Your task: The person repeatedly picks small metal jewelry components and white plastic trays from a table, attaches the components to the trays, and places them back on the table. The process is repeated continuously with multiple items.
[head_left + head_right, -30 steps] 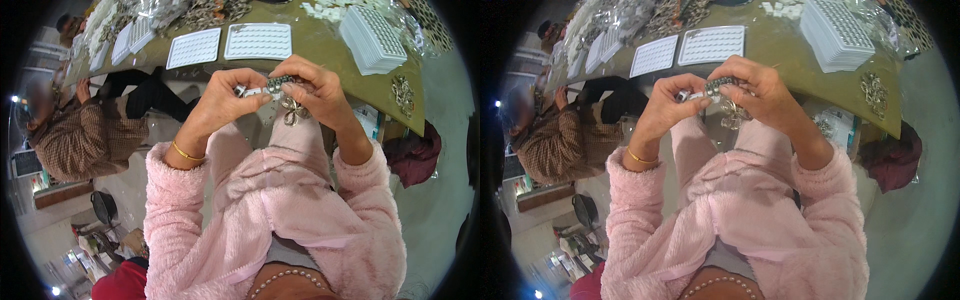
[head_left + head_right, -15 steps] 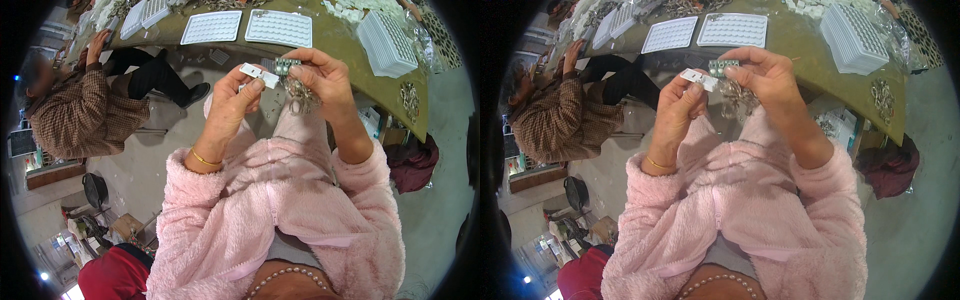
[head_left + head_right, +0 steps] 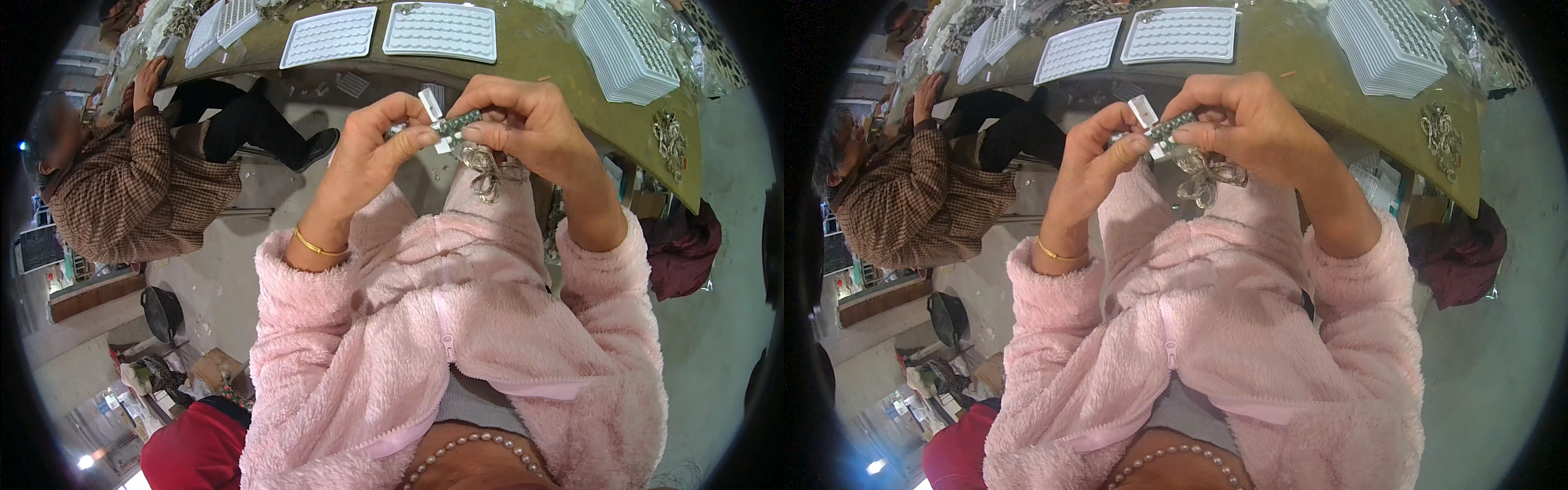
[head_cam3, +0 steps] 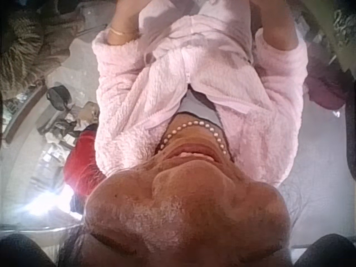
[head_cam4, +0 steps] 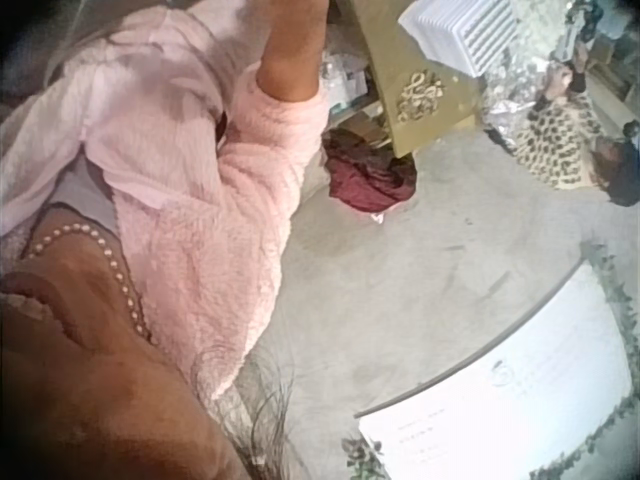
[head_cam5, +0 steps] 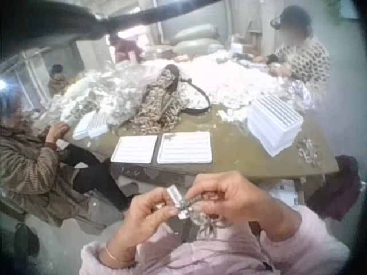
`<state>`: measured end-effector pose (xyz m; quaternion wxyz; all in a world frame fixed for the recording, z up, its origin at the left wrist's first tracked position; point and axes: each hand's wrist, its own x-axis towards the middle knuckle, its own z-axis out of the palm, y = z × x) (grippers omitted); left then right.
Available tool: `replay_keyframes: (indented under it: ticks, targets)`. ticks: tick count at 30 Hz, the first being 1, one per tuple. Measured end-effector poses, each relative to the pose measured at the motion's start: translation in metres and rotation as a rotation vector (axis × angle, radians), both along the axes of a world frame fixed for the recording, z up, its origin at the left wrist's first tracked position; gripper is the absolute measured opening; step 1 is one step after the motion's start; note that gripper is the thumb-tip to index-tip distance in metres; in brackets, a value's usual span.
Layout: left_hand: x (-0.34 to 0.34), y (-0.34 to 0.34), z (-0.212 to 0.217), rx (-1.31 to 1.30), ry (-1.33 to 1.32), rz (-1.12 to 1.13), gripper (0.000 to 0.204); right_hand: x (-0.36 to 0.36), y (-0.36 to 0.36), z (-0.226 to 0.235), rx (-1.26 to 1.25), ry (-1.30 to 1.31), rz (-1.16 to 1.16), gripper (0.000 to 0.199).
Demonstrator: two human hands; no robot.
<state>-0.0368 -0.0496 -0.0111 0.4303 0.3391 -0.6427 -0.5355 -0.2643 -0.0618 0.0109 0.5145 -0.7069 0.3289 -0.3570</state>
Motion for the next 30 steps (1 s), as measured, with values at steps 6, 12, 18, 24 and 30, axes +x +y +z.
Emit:
replay_keyframes:
  ticks: [6, 12, 18, 24, 30]
  targets:
    - [0.0, -0.002, -0.005, 0.187, 0.097, 0.031, 0.014, 0.011, 0.006, -0.003, 0.033, -0.104, -0.094, 0.016]
    - [-0.004, -0.006, -0.01, 0.336, 0.207, 0.028, 0.012, 0.008, 0.003, -0.003, 0.128, -0.094, -0.077, 0.016]
    - [-0.006, -0.017, -0.007, -0.14, -0.084, 0.083, 0.011, 0.003, -0.004, -0.004, 0.104, -0.055, -0.082, 0.015]
    - [-0.013, -0.01, -0.012, 0.367, 0.14, 0.156, 0.006, 0.014, 0.002, -0.021, -0.437, 0.025, -0.199, 0.018]
    - [-0.036, -0.012, -0.021, 0.384, 0.172, 0.246, 0.012, 0.014, 0.01, -0.031, -0.773, 0.291, -0.387, 0.02]
